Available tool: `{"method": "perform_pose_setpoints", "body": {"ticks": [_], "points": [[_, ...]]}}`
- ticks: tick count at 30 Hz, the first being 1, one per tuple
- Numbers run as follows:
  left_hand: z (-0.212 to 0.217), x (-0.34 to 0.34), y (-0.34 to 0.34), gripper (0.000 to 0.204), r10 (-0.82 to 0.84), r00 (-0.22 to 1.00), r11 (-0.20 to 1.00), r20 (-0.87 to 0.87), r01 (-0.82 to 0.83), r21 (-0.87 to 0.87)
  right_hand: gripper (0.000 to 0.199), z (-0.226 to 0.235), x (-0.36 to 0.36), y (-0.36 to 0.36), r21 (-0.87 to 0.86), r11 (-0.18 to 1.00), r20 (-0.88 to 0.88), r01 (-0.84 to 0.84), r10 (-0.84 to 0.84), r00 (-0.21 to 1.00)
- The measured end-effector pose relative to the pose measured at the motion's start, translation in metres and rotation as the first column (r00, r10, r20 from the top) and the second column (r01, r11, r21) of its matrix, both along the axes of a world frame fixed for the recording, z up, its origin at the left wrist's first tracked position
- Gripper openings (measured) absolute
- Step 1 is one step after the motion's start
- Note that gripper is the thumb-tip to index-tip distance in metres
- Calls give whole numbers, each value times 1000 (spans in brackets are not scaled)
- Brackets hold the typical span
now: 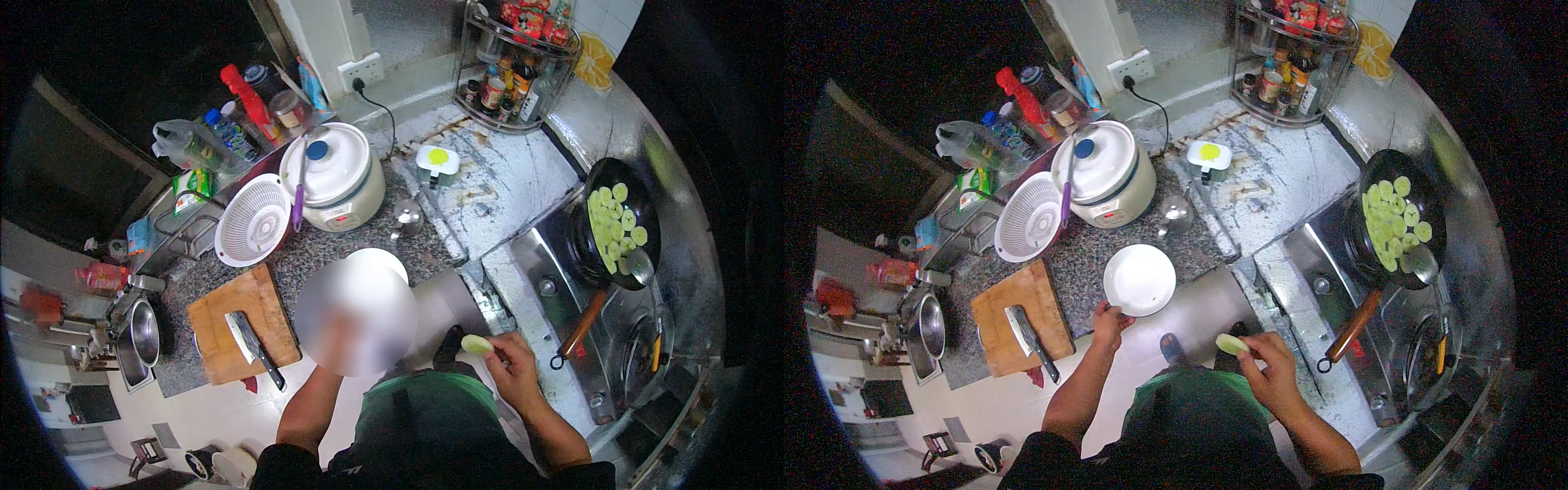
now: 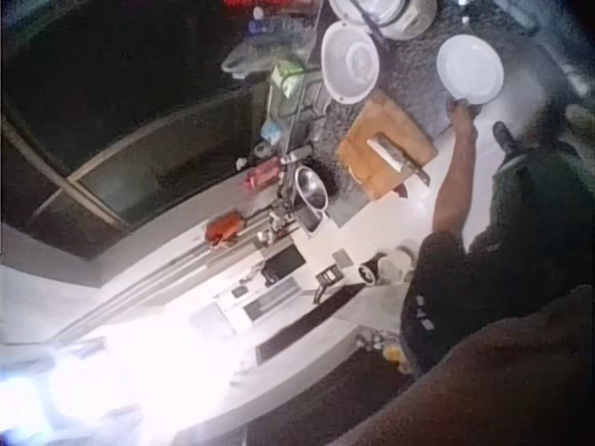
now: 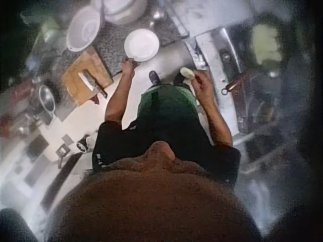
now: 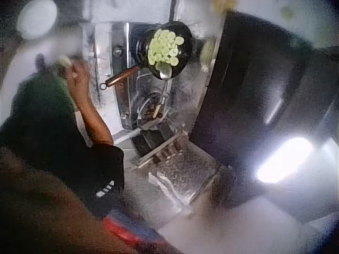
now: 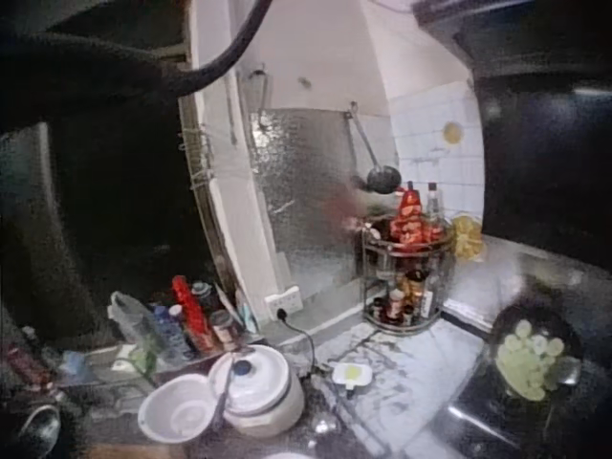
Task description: The person places sliced cucumbers into a wok on a stove by hand and uses a spatula to stir them. They turn a knob on the stove, handle a towel, and use a spoon to place seasoning into a bowl.
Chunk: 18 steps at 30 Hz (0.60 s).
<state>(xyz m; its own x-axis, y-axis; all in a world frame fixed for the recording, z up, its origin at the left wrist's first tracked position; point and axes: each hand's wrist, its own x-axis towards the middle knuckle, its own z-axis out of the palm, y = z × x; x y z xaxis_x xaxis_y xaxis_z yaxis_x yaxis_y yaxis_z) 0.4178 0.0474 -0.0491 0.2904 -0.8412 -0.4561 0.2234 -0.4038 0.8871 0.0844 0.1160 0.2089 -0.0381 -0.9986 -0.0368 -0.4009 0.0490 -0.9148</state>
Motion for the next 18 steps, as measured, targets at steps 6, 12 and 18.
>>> {"method": "perform_pose_setpoints", "body": {"ticks": [6, 12, 18], "points": [[37, 21, -26, 35, 154, 971, 975, -185, -119, 188, 15, -56, 35, 22, 173, 983, 204, 63, -98, 974], [-19, 63, -40, 38, 34, 969, 999, -245, -28, 28, 19, -71, 55, 44, 193, 971, 91, 145, -165, 982], [-41, 100, -41, 39, -61, 982, 995, -181, 74, 67, 25, -69, 53, 57, 293, 929, 285, 227, -312, 906]]}}
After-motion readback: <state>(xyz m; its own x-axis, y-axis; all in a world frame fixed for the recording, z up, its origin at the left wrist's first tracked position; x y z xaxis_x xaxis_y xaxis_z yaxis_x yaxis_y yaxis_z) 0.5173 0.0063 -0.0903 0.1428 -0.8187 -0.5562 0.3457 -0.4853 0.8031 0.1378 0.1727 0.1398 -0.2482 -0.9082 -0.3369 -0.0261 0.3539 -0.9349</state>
